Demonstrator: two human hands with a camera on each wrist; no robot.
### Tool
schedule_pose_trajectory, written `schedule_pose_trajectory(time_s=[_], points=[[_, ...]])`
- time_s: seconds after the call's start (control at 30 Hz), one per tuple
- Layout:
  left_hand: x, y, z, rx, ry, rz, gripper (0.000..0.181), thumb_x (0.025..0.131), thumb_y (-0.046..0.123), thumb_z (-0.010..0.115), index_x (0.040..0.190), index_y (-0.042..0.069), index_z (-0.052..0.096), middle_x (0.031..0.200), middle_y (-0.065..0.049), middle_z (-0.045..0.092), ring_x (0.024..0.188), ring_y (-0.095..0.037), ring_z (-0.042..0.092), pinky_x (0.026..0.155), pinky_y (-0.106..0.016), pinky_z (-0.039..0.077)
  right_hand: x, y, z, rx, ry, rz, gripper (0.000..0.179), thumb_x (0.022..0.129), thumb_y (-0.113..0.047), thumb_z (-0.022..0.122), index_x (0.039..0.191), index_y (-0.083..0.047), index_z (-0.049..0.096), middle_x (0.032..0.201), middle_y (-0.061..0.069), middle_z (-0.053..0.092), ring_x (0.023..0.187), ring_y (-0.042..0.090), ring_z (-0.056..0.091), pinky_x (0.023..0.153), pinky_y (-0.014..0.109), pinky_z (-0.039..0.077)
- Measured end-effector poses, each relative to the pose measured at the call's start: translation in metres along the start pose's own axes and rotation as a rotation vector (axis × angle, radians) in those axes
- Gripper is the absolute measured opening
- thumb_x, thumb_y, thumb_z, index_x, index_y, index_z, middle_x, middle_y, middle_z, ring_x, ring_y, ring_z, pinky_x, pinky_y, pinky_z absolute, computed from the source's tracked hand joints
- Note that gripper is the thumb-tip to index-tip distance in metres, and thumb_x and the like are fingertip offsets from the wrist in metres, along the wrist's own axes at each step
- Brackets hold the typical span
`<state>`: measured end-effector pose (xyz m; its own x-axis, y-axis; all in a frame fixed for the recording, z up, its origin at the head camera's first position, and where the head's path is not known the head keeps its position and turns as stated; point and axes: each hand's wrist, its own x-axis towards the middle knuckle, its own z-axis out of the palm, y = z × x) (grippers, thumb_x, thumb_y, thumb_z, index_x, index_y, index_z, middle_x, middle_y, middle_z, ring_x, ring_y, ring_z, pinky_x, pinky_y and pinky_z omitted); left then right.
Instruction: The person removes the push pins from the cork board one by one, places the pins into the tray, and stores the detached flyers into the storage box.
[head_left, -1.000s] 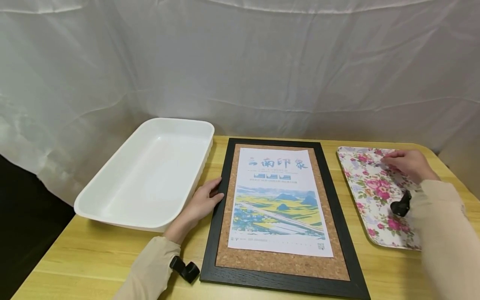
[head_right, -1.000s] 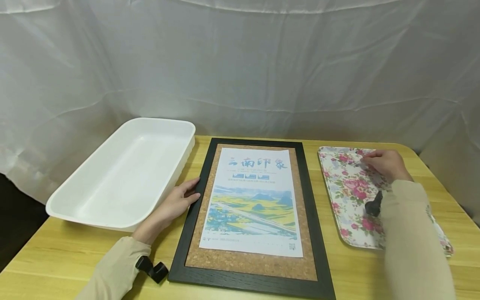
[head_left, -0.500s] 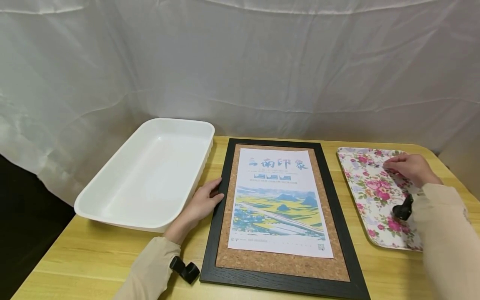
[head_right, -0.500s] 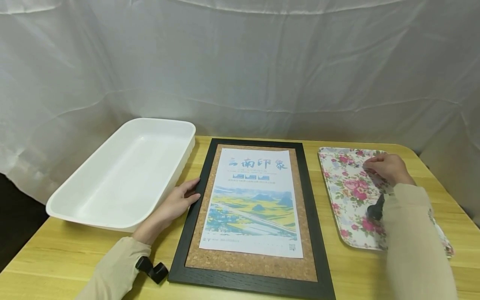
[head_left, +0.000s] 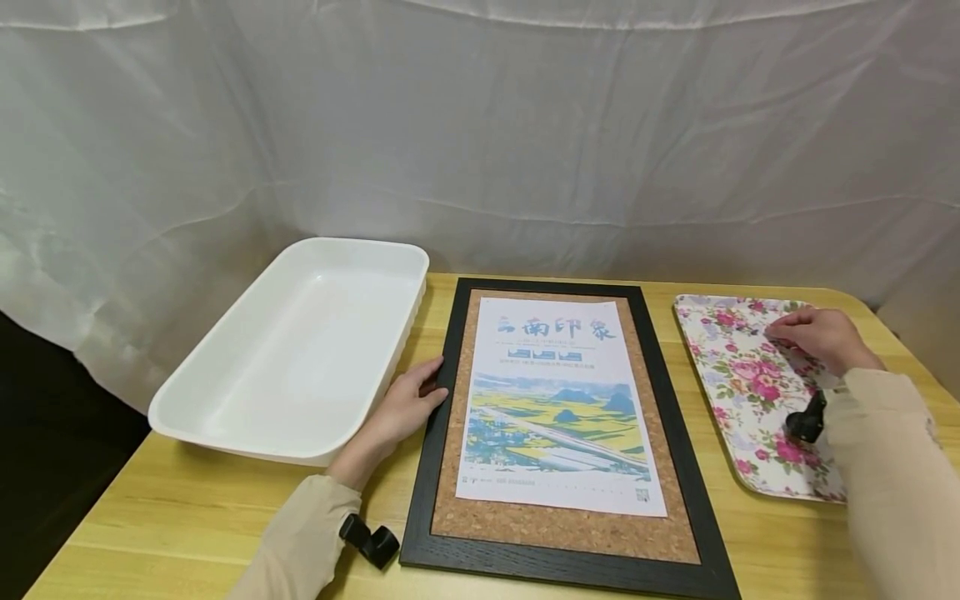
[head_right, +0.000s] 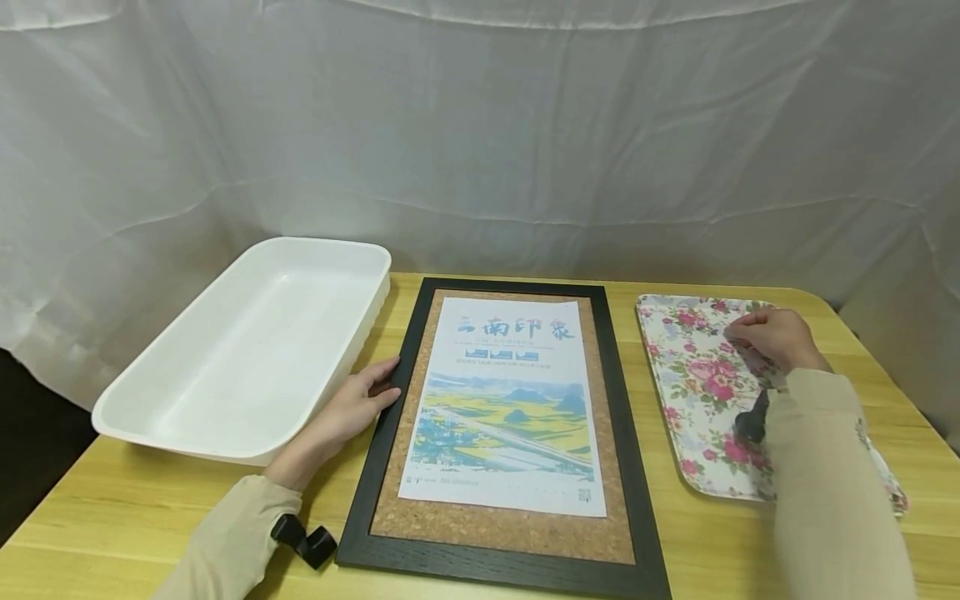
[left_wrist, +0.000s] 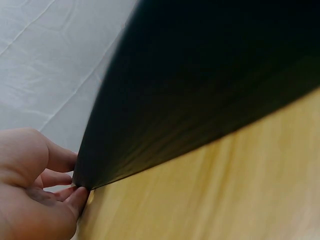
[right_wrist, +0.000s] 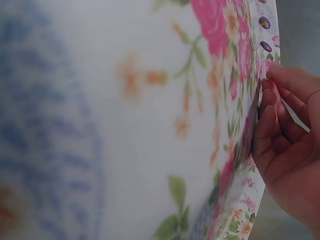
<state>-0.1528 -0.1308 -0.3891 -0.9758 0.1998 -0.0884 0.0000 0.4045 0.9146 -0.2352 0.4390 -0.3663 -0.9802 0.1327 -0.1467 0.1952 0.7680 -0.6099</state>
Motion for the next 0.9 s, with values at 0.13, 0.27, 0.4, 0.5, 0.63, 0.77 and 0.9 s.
schedule_pose_trajectory(time_s=[0.13, 0.27, 0.4, 0.5, 0.63, 0.77, 0.9], points=[[0.0, 0.0, 0.0, 0.002, 0.001, -0.004, 0.056, 0.099, 0.001, 0.052, 0.149, -0.004, 0.03, 0.15, -0.024, 0.032, 0.134, -0.037, 0.037, 0.104, -0.046, 0.039, 0.001, 0.0, 0.0, -0.005, -0.009, 0.005, 0.062, 0.094, -0.043, 0.061, 0.117, 0.013, 0.056, 0.097, 0.017, 0.059, 0.08, 0.027, 0.05, 0.057, 0.03, 0.045], [0.0, -0.001, 0.0, 0.003, 0.004, -0.01, 0.056, 0.099, 0.001, 0.052, 0.149, -0.003, 0.03, 0.15, -0.024, 0.032, 0.133, -0.036, 0.038, 0.103, -0.046, 0.039, 0.001, 0.001, -0.001, -0.005, -0.019, 0.012, 0.064, 0.093, -0.045, 0.06, 0.119, 0.013, 0.055, 0.099, 0.018, 0.059, 0.082, 0.027, 0.05, 0.058, 0.029, 0.046], [0.0, -0.001, 0.001, 0.005, 0.007, -0.01, 0.056, 0.099, 0.001, 0.052, 0.149, -0.003, 0.03, 0.15, -0.024, 0.032, 0.133, -0.036, 0.038, 0.103, -0.046, 0.039, 0.002, 0.0, -0.002, 0.013, -0.026, 0.022, 0.065, 0.097, -0.046, 0.053, 0.121, 0.014, 0.052, 0.096, 0.016, 0.061, 0.08, 0.024, 0.053, 0.057, 0.027, 0.046], [0.0, -0.001, 0.001, 0.006, 0.008, -0.01, 0.055, 0.098, 0.001, 0.052, 0.149, -0.003, 0.03, 0.15, -0.024, 0.032, 0.133, -0.036, 0.038, 0.103, -0.046, 0.039, 0.001, 0.0, -0.003, 0.029, -0.03, 0.04, 0.067, 0.098, -0.047, 0.048, 0.124, 0.015, 0.05, 0.094, 0.013, 0.062, 0.08, 0.023, 0.053, 0.057, 0.026, 0.046], [0.0, -0.001, 0.001, 0.007, 0.01, -0.012, 0.055, 0.099, 0.002, 0.052, 0.149, -0.003, 0.03, 0.15, -0.024, 0.032, 0.133, -0.036, 0.038, 0.103, -0.047, 0.039, 0.0, -0.004, -0.006, 0.023, -0.013, 0.035, 0.067, 0.099, -0.048, 0.044, 0.124, 0.015, 0.048, 0.095, 0.017, 0.062, 0.079, 0.023, 0.055, 0.058, 0.028, 0.047], [0.0, -0.001, 0.002, -0.004, 0.008, -0.02, 0.056, 0.099, 0.003, 0.052, 0.15, -0.003, 0.029, 0.15, -0.024, 0.032, 0.133, -0.036, 0.038, 0.103, -0.047, 0.039, -0.002, -0.014, -0.008, -0.006, 0.027, -0.015, 0.063, 0.101, -0.044, 0.041, 0.125, 0.015, 0.048, 0.107, 0.03, 0.057, 0.087, 0.031, 0.056, 0.062, 0.032, 0.049], [0.0, 0.002, 0.001, 0.004, 0.001, -0.042, 0.056, 0.1, 0.007, 0.052, 0.15, -0.002, 0.028, 0.151, -0.023, 0.03, 0.135, -0.036, 0.035, 0.105, -0.048, 0.037, -0.003, -0.026, -0.007, -0.013, 0.053, -0.043, 0.062, 0.102, -0.043, 0.038, 0.13, 0.013, 0.048, 0.117, 0.035, 0.051, 0.099, 0.041, 0.051, 0.071, 0.041, 0.049]])
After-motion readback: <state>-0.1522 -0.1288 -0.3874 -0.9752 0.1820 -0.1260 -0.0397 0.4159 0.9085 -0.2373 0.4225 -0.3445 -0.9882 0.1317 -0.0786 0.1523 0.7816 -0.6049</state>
